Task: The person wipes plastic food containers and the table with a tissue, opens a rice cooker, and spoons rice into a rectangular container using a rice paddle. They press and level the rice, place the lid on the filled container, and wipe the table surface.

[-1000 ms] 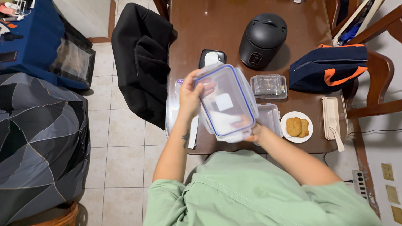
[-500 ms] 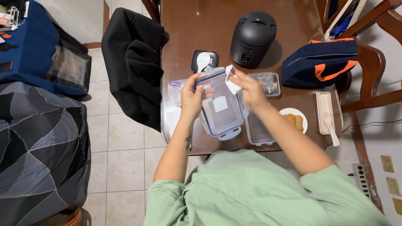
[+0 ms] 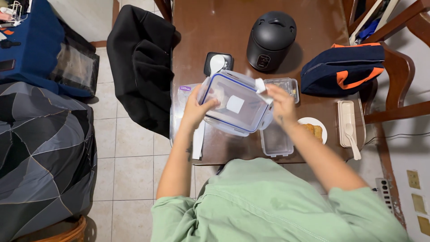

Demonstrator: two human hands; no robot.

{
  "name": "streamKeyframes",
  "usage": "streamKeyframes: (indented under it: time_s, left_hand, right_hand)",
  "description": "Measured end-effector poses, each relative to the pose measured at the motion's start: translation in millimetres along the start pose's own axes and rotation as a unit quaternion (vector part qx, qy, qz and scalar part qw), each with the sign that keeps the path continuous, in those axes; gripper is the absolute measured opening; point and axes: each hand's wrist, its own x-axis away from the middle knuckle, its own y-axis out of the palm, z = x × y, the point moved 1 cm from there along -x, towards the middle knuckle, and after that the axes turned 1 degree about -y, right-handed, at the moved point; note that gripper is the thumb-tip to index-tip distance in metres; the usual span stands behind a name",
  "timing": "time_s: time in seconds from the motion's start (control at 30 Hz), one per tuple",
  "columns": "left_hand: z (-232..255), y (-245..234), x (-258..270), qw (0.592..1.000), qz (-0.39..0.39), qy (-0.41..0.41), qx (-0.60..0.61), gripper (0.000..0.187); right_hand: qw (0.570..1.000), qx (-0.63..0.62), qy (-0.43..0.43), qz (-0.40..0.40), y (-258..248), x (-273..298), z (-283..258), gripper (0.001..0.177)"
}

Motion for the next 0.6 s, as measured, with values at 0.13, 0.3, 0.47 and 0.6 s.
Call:
streamKeyframes:
  time_s: [0.13, 0.3, 0.47, 0.6]
  left_hand:
    - [33, -19, -3, 0.989, -0.114, -0.083, -0.045, 0.043]
    - [54, 9, -16, 0.963, -0.11, 0.072, -0.236, 0.052]
    - [45, 51, -24, 0.933, -0.237, 0.064, -0.262, 0.047]
    - [26, 64, -26, 0.939, -0.176, -0.07, -0.287, 0.025]
  right_hand:
    - [0.982, 0.115, -0.09, -0.118, -24, -49, -47, 0.035]
    - [0.943, 0.152, -0.134, -0.265, -22, -75, -104, 0.06]
    - [0.9, 0.229, -0.14, -0.344, -1, -75, -121, 0.058]
    - [0.908, 0.217, -0.132, -0.334, -14, -82, -114, 0.06]
